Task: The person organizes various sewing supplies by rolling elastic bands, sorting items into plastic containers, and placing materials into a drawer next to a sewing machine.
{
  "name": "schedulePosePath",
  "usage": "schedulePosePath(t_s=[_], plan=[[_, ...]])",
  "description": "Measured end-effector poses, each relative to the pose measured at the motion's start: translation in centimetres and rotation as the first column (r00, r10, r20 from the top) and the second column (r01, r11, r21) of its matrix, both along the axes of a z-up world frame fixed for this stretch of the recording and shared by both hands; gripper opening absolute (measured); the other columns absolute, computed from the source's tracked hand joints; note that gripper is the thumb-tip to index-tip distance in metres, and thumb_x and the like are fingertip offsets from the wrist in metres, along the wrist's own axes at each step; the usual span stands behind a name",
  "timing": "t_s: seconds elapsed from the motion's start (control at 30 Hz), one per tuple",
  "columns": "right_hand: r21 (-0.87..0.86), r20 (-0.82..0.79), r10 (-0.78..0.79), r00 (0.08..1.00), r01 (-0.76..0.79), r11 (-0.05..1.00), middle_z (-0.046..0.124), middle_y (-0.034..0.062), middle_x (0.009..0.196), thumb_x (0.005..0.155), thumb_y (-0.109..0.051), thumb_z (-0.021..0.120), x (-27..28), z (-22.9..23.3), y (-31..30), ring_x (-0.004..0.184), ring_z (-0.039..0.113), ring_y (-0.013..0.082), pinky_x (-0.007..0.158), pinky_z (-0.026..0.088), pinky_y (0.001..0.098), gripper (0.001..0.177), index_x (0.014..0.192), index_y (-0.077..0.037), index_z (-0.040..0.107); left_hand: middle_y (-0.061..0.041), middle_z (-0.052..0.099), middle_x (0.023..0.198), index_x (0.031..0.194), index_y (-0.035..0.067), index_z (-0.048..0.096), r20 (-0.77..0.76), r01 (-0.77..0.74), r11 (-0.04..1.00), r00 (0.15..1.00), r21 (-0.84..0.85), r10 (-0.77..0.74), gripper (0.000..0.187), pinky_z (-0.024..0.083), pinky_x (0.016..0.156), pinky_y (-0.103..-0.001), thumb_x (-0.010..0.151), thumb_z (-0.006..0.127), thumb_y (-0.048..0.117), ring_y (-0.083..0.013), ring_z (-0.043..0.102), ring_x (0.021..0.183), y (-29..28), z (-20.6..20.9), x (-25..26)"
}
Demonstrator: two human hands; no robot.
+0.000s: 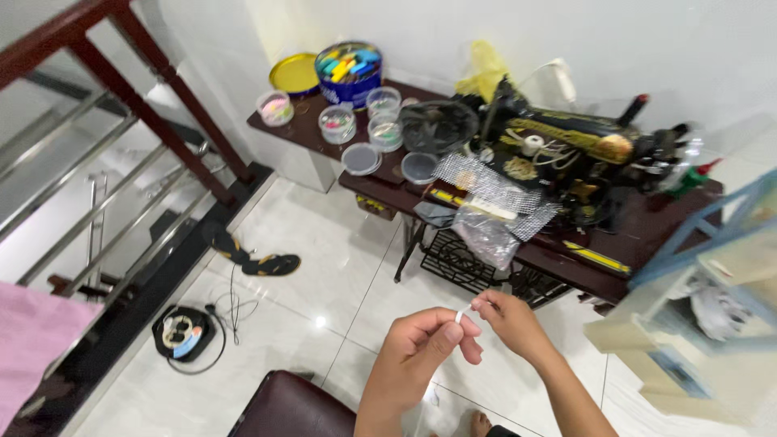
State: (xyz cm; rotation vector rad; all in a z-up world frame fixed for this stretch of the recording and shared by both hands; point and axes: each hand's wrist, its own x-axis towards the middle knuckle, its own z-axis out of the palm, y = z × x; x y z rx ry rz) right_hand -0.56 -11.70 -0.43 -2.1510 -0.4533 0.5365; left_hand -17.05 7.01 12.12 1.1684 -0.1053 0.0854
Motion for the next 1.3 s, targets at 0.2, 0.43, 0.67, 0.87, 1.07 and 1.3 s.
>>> schedulePosePath(t_s=[0.2,0.43,0.67,0.87,1.07,1.3], plan=[[-0.209,0.255,-0.102,0.962,0.158,0.965,0.074,0.0134,0.101,0.092,-0.033,0.060,0.2,-2.7,-2.7,0.093,0.069,0.0357,0.080,0.053,0.0471,0.028,0.098,-0.010,0.075,-0.010,0.073,0.094,0.114,-0.004,0.069,0.094,0.122,0.991,0.989,-0.060,-0.116,0.026,0.054,0.093,-0.032,0.107,0.060,0.019,-0.0176,0.069,0.093,-2.6,3.0,1.9],[-0.243,0.168,-0.136,0.976,0.175,0.954,0.076,0.0144,0.106,0.094,-0.038,0.056,0.8,-6.6,-5.2,0.102,0.070,0.0362,0.085,0.055,0.0472,0.031,0.104,-0.016,0.075,-0.014,0.076,0.104,0.118,-0.006,0.068,0.104,0.167,0.986,0.980,0.021,-0.169,0.028,0.055,0.096,-0.033,0.107,0.058,0.017,-0.0174,0.070,0.101,-5.6,5.6,4.4],[-0.469,0.127,-0.106,0.986,0.154,0.870,0.075,0.0137,0.108,0.097,-0.036,0.052,1.7,-8.7,-5.9,0.103,0.070,0.0348,0.090,0.053,0.0496,0.030,0.104,-0.016,0.073,-0.016,0.077,0.108,0.120,-0.006,0.067,0.085,0.160,0.986,0.983,0.055,-0.164,0.026,0.058,0.094,-0.033,0.103,0.061,0.014,-0.0196,0.073,0.102,-7.2,7.5,7.6],[0.467,-0.228,-0.104,0.968,0.203,0.861,0.073,0.0106,0.113,0.094,-0.028,0.049,1.8,-2.0,-5.1,0.109,0.068,0.0238,0.095,0.053,0.0418,0.033,0.113,-0.007,0.067,-0.017,0.078,0.100,0.122,-0.007,0.068,0.007,0.114,0.992,0.993,0.047,-0.114,0.030,0.062,0.080,-0.031,0.102,0.063,0.016,-0.0212,0.076,0.088,-8.7,7.2,10.5],[0.838,-0.358,0.105,0.928,0.270,0.475,0.067,0.0064,0.104,0.097,-0.019,0.045,0.2,6.8,-5.1,0.097,0.062,0.0163,0.087,0.049,0.0359,0.034,0.123,-0.003,0.060,-0.019,0.076,0.102,0.129,-0.004,0.065,-0.103,0.067,0.998,0.993,0.012,-0.065,0.034,0.060,0.074,-0.031,0.100,0.062,0.014,-0.0216,0.074,0.086,-9.3,6.9,12.4],[0.247,0.267,0.162,0.950,-0.229,0.942,0.071,0.0115,0.085,0.101,-0.018,0.055,-2.1,13.6,-7.6,0.078,0.067,0.0253,0.070,0.053,0.0386,0.017,0.105,-0.004,0.064,-0.014,0.074,0.123,0.139,0.001,0.057,0.094,-0.171,0.926,0.985,0.336,0.148,0.042,0.057,0.093,-0.028,0.098,0.057,0.003,-0.0179,0.073,0.113,-9.4,7.2,13.2]])
